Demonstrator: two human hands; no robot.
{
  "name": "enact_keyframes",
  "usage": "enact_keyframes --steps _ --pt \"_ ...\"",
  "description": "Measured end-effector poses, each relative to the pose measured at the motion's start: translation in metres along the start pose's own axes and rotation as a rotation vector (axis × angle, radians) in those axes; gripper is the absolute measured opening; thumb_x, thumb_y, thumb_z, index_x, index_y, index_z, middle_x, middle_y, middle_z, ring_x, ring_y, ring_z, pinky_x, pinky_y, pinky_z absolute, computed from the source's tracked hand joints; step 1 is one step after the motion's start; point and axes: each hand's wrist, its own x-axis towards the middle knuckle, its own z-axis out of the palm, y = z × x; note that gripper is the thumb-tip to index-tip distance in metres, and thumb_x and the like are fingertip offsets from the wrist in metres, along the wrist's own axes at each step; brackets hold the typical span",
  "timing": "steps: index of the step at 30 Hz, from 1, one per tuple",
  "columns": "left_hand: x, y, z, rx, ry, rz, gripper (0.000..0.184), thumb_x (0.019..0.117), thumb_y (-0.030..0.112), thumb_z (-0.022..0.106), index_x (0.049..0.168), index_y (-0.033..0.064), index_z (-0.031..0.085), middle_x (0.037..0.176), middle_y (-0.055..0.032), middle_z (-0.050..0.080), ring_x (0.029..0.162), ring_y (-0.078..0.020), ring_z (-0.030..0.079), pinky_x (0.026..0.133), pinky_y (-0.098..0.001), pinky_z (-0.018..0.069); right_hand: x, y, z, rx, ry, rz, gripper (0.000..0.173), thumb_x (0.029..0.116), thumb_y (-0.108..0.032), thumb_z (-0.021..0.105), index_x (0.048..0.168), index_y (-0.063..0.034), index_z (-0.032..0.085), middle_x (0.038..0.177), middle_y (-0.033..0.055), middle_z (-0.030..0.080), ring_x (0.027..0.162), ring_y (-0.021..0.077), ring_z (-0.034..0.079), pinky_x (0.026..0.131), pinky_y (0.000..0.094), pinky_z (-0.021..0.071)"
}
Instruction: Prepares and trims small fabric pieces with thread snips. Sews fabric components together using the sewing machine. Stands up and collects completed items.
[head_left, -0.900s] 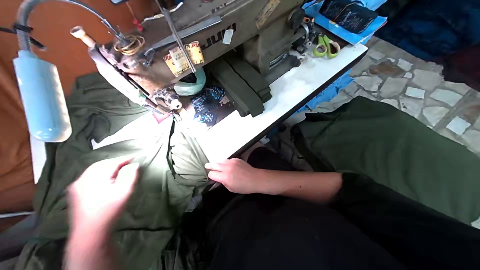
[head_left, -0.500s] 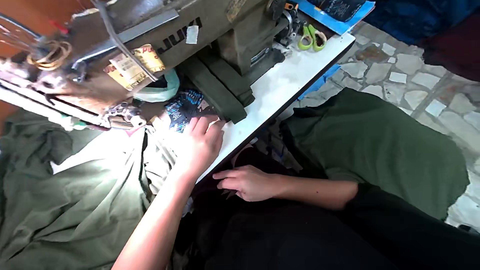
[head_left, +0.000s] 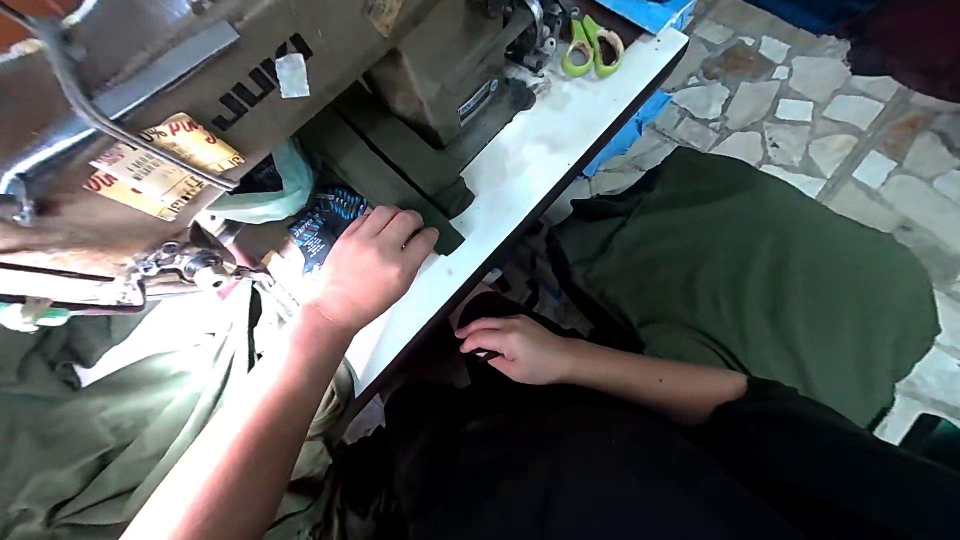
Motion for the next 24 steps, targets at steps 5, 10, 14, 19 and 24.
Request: enact_keyframes --steps 5,10,14,19,24 --pt "0.006 0.001 0.000 -0.107 0.014 -0.094 0.020 0.0962 0.000 0.052 0.095 -0.0037 0.072 0.099 -0.0220 0.071 0.098 -0.0415 0.069 0.084 -0.0515 0.0556 0.006 -0.001 -0.002 0.004 0.010 -0.005 0.023 0.0944 0.004 0.055 0.109 0.0040 0.073 0.124 0.0205 0.071 0.111 0.0312 0.071 0.094 0.0437 0.0569" --pt "0.008 -0.002 0.000 -0.229 0.047 -0.171 0.022 0.0955 0.005 0.053 0.091 -0.0032 0.073 0.098 -0.0204 0.073 0.100 -0.0386 0.069 0.091 -0.0478 0.0535 0.006 0.000 -0.005 0.015 0.027 0.007 0.023 0.0947 0.004 0.055 0.109 0.0048 0.073 0.123 0.0213 0.071 0.113 0.0323 0.070 0.095 0.0455 0.0562" --pt "0.009 -0.003 -0.004 -0.341 0.058 -0.253 0.020 0.0942 0.005 0.056 0.091 -0.0037 0.074 0.098 -0.0203 0.073 0.101 -0.0358 0.068 0.092 -0.0459 0.0526 0.009 -0.003 -0.017 0.089 0.126 0.078 0.024 0.0988 0.000 0.053 0.111 0.0070 0.073 0.118 0.0206 0.073 0.109 0.0244 0.071 0.094 0.0342 0.0563" --pt "0.011 -0.004 -0.010 -0.491 0.094 -0.453 0.026 0.0983 0.008 0.050 0.099 -0.0033 0.074 0.100 -0.0173 0.073 0.099 -0.0224 0.068 0.092 -0.0362 0.0512 0.037 -0.006 -0.043 0.103 0.499 0.074 0.019 0.0961 0.000 0.056 0.105 0.0060 0.071 0.096 0.0108 0.071 0.078 0.0056 0.063 0.071 0.0206 0.0542" --pt "0.020 -0.003 -0.013 -0.546 0.187 -0.581 0.028 0.1010 0.012 0.049 0.103 -0.0041 0.071 0.100 -0.0156 0.070 0.092 -0.0105 0.064 0.085 -0.0254 0.0503 0.096 -0.013 -0.065 0.144 0.660 -0.046 0.029 0.0929 -0.003 0.063 0.119 0.0081 0.066 0.112 0.0141 0.067 0.085 0.0043 0.059 0.073 0.0172 0.0495"
